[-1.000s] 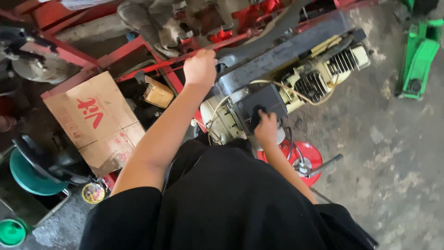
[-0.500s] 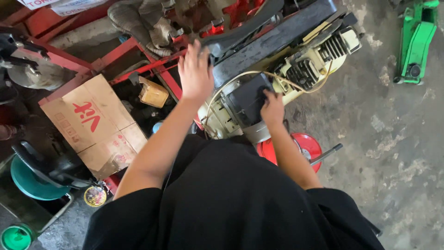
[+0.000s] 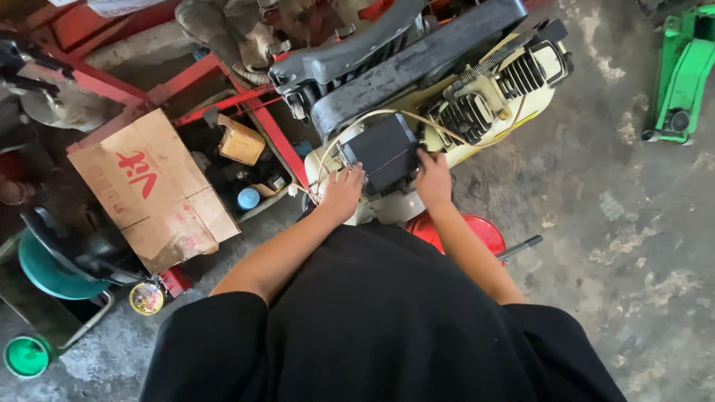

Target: The person wipes the exterior of a beige air compressor engine with a black cloth. They then move to a workbench and wipe a black metal part, followed by wiping the top of the air compressor again.

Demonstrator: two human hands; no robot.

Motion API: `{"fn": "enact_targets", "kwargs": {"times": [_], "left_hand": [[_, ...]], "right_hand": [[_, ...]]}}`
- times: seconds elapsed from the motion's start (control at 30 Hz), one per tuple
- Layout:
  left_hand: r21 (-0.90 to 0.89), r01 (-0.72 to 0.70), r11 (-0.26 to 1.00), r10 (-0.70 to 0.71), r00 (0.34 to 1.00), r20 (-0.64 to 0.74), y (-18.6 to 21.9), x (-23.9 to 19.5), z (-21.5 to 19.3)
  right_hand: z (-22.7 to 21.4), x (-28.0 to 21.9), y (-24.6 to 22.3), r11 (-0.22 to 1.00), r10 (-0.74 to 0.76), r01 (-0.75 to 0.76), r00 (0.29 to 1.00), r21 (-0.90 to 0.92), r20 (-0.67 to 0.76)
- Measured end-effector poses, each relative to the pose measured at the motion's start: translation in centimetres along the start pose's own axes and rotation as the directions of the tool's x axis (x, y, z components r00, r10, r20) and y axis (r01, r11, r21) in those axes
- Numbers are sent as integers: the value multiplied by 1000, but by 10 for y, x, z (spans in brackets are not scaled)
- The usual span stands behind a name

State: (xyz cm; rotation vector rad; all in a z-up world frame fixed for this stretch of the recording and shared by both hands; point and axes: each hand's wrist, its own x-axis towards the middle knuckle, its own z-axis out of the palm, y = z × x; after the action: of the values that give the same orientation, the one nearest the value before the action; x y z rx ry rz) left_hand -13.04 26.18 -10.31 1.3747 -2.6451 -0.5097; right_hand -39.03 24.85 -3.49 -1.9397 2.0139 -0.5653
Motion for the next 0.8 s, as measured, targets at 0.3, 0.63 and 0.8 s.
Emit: {"fn": "enact_targets", "kwargs": {"times": [0.3, 0.63, 0.8], "left_hand": [[121, 37, 992, -56, 986, 158, 23, 1, -21], [36, 166, 985, -169, 980, 106, 37, -3, -23], [-57, 281, 958, -281, 960, 7, 41, -1, -37]], "right_hand": [[37, -40, -28, 986, -117, 110, 992, 129, 49], [5, -9, -1, 999, -42, 41, 995, 12, 86], [42, -22, -11, 993, -110, 113, 986, -21, 123]]}}
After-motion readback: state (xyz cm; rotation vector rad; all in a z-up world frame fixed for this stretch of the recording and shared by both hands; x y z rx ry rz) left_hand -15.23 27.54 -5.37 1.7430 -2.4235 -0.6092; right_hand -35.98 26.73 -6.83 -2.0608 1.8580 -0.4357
